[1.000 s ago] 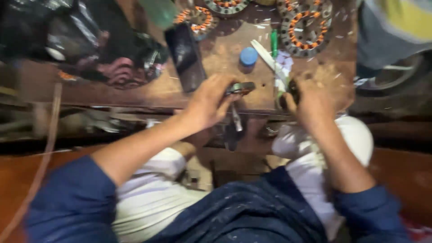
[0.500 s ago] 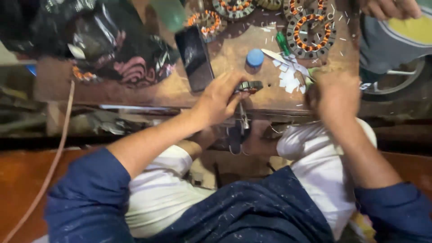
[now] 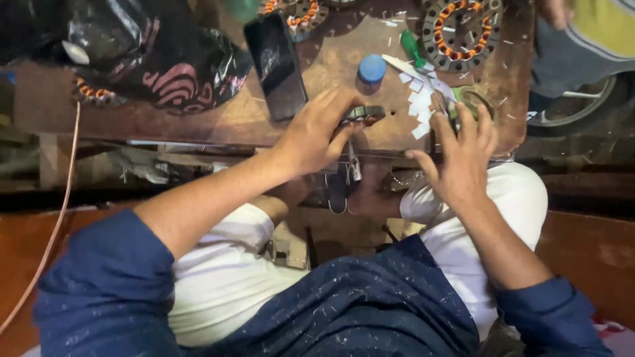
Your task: The person inserts small white rectangular pieces into slots on a circular stator component using a green-handled screwdriver to push them in. The person repeats this process for multiple slots on the component.
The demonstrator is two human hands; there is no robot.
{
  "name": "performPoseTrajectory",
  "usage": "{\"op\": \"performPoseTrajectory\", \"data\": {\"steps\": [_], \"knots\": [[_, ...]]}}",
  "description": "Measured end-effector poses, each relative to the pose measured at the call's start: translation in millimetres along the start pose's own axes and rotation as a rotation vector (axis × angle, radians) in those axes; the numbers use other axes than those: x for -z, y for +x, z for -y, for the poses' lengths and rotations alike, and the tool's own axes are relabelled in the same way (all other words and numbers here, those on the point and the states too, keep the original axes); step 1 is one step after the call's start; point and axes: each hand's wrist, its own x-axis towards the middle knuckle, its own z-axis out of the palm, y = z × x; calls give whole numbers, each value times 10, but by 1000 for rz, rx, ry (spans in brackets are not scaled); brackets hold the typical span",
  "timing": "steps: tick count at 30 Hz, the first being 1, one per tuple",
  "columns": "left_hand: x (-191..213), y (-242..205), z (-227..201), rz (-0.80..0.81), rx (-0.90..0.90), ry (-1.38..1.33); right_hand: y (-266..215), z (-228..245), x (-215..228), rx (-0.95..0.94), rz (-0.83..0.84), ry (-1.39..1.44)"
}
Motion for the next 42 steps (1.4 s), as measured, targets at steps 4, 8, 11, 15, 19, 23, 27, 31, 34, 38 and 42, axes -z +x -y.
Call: {"op": "performPoseTrajectory", "data": {"steps": [4, 8, 11, 15, 19, 23, 27, 31, 34, 38, 42], "knots": [[37, 76, -55, 7, 14, 10, 38, 55, -30, 31, -10, -27], [34, 56, -45, 50, 65, -23, -62, 112, -122, 75, -31, -23], [29, 73, -102, 47, 121, 72, -90, 80, -142, 207, -36, 15], [-136, 125, -267, -84, -101, 238, -60, -26, -128, 161, -80, 194], [-364, 203, -392, -87, -81, 107, 55, 52, -115, -387, -161, 879], [-378, 402, -398, -81, 33, 18, 262, 237, -19, -445, -113, 1381], [-376, 457, -372, -90, 201, -245, 276, 262, 117, -379, -161, 1269], [-386, 477, -376, -187, 374, -442, 257, 118, 162, 115, -177, 140], [-470, 452, -378, -178, 356, -522, 69, 111, 26, 179, -107, 100], [-480, 474, -350, -190, 314, -638, 41, 111, -97, 118, -102, 195], [-480, 441, -273, -199, 423, -704, 74, 93, -106, 107, -123, 230]]}}
